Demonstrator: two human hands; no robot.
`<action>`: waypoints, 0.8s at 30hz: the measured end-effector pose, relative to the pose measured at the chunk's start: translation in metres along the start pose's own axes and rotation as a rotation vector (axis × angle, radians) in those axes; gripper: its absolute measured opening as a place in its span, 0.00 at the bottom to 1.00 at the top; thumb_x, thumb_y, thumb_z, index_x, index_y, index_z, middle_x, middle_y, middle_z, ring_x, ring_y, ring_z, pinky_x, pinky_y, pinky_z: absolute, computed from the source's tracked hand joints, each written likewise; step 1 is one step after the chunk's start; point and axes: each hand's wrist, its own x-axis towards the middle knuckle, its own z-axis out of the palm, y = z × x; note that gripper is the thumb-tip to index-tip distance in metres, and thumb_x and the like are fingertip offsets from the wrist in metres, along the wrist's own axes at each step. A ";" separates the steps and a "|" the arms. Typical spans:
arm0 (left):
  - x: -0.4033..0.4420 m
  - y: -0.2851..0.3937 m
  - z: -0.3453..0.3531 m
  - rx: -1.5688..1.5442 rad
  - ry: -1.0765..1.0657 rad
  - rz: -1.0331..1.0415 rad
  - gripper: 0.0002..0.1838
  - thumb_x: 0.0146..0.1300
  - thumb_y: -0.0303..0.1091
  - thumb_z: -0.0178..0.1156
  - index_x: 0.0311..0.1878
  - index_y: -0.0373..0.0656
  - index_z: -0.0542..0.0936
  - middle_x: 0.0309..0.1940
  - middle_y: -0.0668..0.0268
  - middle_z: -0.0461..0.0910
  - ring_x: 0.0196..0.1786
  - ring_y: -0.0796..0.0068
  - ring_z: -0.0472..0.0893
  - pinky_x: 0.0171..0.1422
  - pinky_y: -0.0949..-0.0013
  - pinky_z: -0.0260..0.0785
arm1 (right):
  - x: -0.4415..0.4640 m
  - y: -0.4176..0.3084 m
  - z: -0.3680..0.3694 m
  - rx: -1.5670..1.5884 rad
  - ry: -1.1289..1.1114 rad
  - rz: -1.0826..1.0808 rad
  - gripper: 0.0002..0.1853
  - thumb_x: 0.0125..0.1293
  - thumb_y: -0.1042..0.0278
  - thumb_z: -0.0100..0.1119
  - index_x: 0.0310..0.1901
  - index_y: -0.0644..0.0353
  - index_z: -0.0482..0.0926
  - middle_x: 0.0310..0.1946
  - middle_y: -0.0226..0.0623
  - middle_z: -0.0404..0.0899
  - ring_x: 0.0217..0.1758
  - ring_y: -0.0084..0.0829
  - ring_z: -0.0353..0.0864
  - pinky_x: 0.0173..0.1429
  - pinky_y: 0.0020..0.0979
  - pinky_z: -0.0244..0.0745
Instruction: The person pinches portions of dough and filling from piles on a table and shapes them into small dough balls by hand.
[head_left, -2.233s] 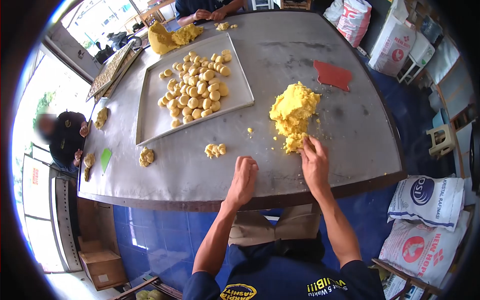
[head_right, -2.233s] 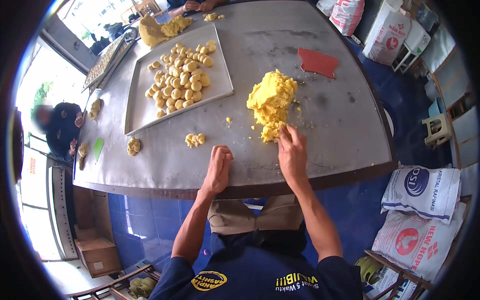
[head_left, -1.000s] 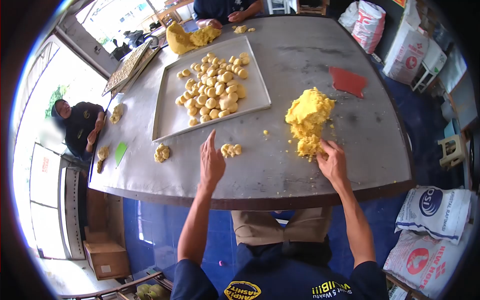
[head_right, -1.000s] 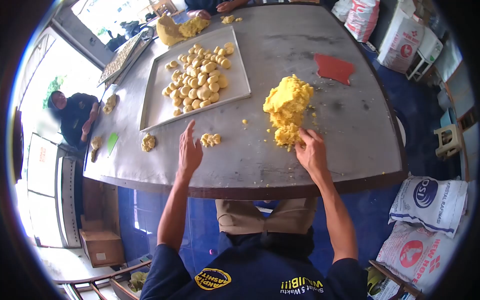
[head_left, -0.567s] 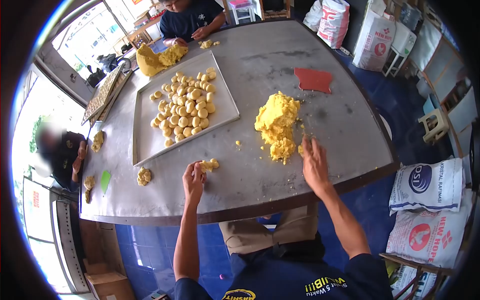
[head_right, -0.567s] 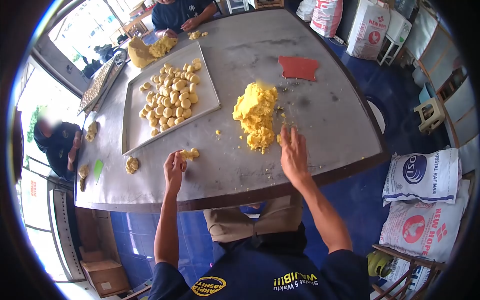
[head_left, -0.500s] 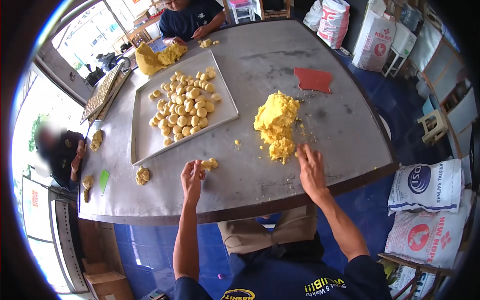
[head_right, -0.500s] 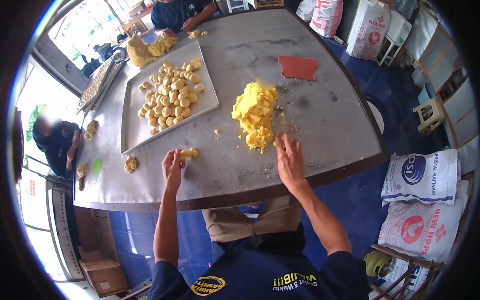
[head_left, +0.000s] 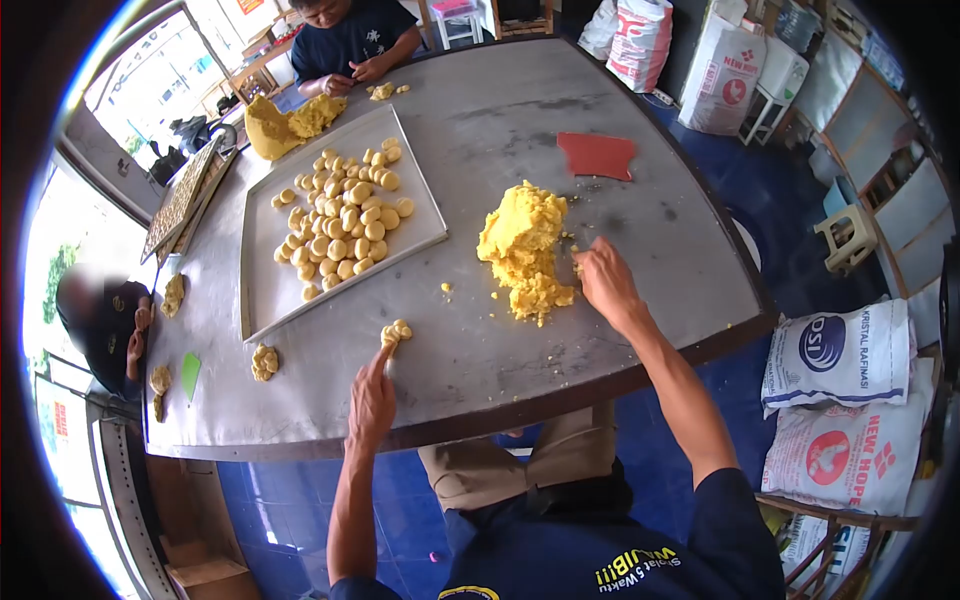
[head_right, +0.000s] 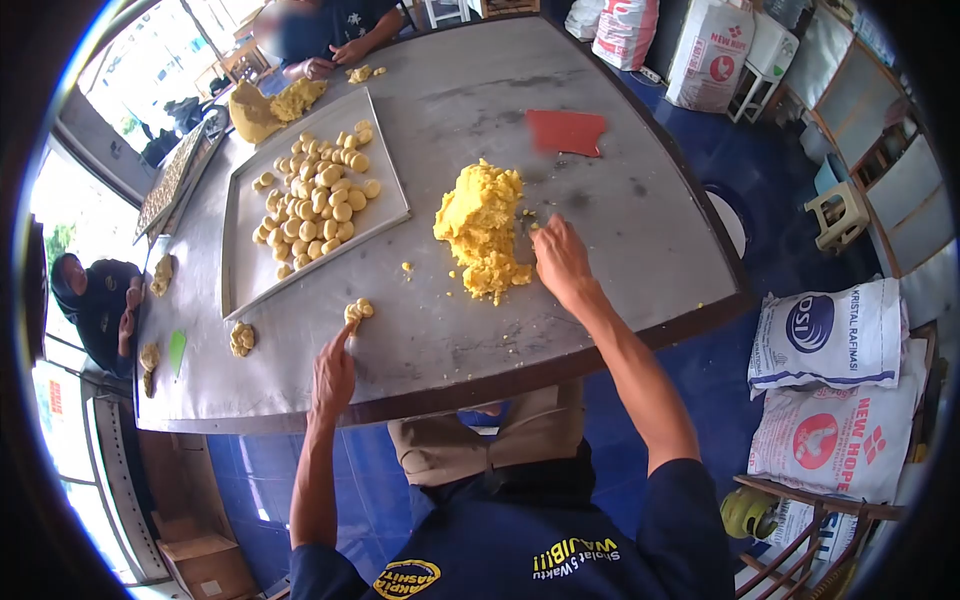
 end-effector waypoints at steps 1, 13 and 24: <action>-0.010 0.004 -0.001 0.029 -0.052 -0.087 0.29 0.61 0.15 0.52 0.68 0.40 0.73 0.56 0.46 0.79 0.60 0.44 0.77 0.67 0.53 0.69 | 0.005 0.007 0.002 0.040 -0.013 -0.007 0.10 0.58 0.81 0.60 0.41 0.66 0.87 0.36 0.50 0.82 0.48 0.49 0.81 0.54 0.45 0.78; -0.008 0.062 0.033 0.359 0.123 0.238 0.14 0.67 0.38 0.65 0.49 0.38 0.85 0.45 0.60 0.88 0.60 0.50 0.82 0.60 0.52 0.75 | 0.001 0.021 0.019 0.058 0.028 -0.158 0.20 0.65 0.83 0.49 0.55 0.60 0.84 0.61 0.39 0.81 0.63 0.47 0.80 0.63 0.41 0.80; 0.081 0.049 0.063 0.353 0.169 0.431 0.20 0.63 0.41 0.60 0.51 0.34 0.73 0.59 0.49 0.68 0.73 0.50 0.63 0.81 0.31 0.37 | -0.028 0.023 -0.009 0.214 0.128 0.053 0.15 0.62 0.84 0.56 0.48 0.66 0.86 0.41 0.49 0.86 0.46 0.53 0.85 0.50 0.44 0.80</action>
